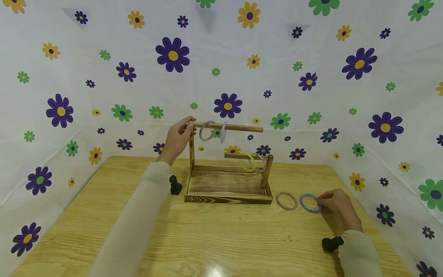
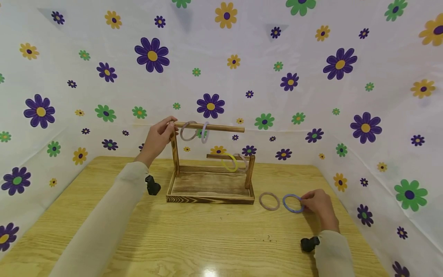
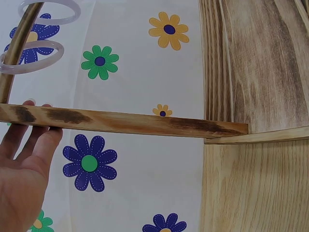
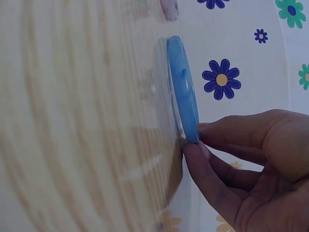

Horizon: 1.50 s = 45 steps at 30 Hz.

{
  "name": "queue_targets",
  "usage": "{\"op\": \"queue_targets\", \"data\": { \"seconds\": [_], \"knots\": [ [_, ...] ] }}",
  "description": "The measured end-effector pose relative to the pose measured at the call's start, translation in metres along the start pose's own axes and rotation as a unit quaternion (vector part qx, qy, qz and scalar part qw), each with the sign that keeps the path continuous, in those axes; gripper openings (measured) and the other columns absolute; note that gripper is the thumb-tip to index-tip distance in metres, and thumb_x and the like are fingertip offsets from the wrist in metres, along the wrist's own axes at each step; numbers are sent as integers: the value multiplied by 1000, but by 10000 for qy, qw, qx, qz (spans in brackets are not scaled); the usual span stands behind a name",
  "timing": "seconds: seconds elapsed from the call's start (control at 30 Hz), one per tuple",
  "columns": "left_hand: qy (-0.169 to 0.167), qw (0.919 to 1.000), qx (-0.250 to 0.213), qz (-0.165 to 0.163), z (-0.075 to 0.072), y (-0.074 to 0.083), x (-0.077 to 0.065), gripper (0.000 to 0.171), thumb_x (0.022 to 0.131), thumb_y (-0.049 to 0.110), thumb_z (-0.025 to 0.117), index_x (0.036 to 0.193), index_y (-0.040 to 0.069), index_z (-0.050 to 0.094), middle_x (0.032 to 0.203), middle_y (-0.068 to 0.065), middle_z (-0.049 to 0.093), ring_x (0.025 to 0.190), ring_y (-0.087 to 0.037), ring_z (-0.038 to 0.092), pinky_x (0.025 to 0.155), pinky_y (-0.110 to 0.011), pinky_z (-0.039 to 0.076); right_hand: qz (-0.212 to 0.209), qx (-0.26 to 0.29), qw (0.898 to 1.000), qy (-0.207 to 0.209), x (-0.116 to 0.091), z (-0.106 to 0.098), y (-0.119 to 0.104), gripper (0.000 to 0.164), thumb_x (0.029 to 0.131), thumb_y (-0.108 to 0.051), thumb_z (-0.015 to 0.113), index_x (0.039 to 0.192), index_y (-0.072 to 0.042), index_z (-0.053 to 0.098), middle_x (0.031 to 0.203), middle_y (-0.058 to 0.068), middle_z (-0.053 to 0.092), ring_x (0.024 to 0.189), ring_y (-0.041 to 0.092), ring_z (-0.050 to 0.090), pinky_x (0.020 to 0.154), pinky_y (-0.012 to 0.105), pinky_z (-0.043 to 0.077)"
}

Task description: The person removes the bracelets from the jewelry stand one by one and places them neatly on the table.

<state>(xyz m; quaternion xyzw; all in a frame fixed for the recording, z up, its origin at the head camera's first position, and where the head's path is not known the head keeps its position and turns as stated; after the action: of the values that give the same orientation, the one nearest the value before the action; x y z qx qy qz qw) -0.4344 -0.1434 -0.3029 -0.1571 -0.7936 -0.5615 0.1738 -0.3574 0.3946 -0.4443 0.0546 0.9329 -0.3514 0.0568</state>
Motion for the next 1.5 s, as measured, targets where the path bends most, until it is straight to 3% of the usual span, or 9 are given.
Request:
{"op": "queue_targets", "data": {
  "seconds": [0.27,0.6,1.07,1.27,1.5],
  "knots": [
    [-46,9998,-156,-76,0,-2,1,41,112,30,45,147,11,55,128,-28,62,122,-39,65,109,-52,52,-53,-123,9999,65,2,0,2,24,93,-4,70,105,17,72,82,17,77,66,13,73,63,28,61],
    [33,10000,8,-14,-2,0,-1,43,112,36,44,145,12,57,126,-25,64,118,-33,67,106,-43,55,41,-153,9998,157,2,1,0,20,92,-4,70,100,14,73,81,16,76,65,15,73,62,30,62],
    [32,10000,1,-64,-3,0,-2,43,112,36,44,145,12,57,128,-25,64,122,-35,66,108,-45,54,149,-84,9998,95,3,3,1,21,93,-4,70,102,15,72,82,18,76,64,14,73,61,29,62],
    [-34,9998,-88,-166,-3,9,-5,40,113,28,43,146,9,55,129,-28,62,125,-42,63,110,-52,51,71,-261,9996,115,2,-1,-4,26,93,-7,68,107,15,70,91,24,76,68,16,73,63,29,60],
    [-1,10000,56,-15,-1,1,-1,42,112,34,43,145,12,57,128,-26,64,118,-33,67,105,-47,55,-80,-130,9998,94,-3,-7,-21,35,99,-13,64,121,13,65,121,36,67,78,21,76,71,36,64]
  ]
}}
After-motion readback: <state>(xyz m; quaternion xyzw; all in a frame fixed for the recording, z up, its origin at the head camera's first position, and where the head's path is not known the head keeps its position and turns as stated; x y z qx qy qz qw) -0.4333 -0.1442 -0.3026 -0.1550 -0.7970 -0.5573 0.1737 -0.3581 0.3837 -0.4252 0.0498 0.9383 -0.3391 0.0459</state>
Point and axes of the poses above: each hand's wrist, its own x-axis towards the middle knuckle, its own z-axis out of the palm, y = z × x, the point moved 8 cm from there along x, towards the middle knuckle
